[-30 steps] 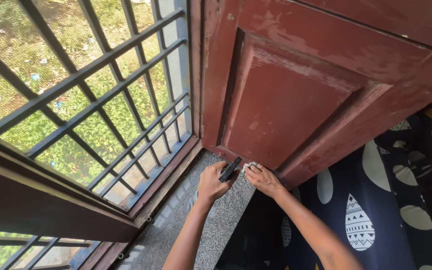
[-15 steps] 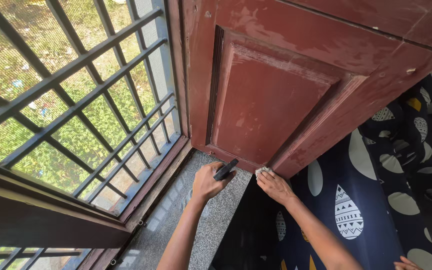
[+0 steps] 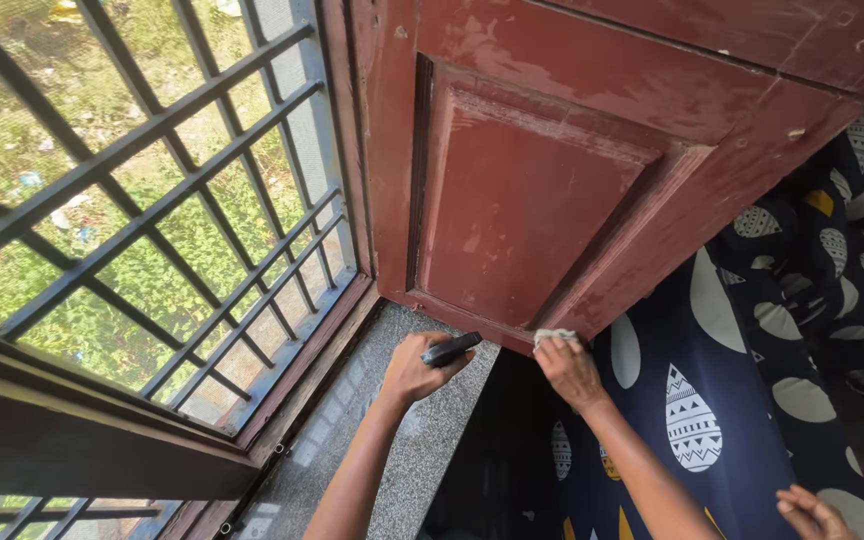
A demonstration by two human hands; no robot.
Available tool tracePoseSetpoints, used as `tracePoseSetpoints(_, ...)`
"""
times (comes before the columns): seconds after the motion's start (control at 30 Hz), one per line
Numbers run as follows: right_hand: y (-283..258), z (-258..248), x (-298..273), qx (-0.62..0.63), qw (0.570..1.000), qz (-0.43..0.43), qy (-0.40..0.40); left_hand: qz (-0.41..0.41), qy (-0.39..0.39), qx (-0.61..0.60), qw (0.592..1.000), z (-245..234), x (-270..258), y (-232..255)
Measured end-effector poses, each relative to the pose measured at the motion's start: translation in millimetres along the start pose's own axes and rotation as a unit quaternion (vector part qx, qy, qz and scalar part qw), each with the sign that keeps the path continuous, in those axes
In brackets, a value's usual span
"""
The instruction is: The person cleans a window frame and glass panes using a spray bottle and a cloth.
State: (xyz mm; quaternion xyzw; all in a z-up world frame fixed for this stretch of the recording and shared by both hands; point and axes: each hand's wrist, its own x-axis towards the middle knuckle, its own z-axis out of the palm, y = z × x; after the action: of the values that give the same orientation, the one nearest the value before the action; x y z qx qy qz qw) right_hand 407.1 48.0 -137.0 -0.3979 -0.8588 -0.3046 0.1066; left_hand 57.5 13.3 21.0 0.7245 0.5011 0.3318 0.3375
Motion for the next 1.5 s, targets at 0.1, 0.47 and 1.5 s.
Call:
tracePoseSetpoints(0.1,12,-12,-3,-0.014,0.995,0.074,0.064,0.017,0.006,-0.020,1.000,11,1,4)
tracePoseSetpoints(0.47,93,-160,131,-0.038,0.923,0.309,0.225,0.031,0.009,-0.061,0.998,27,8,27)
tracePoseSetpoints(1.5,-14,6,40,-0.018,0.931,0.365,0.016,0.025,0.073,-0.101,0.992,18,2,16)
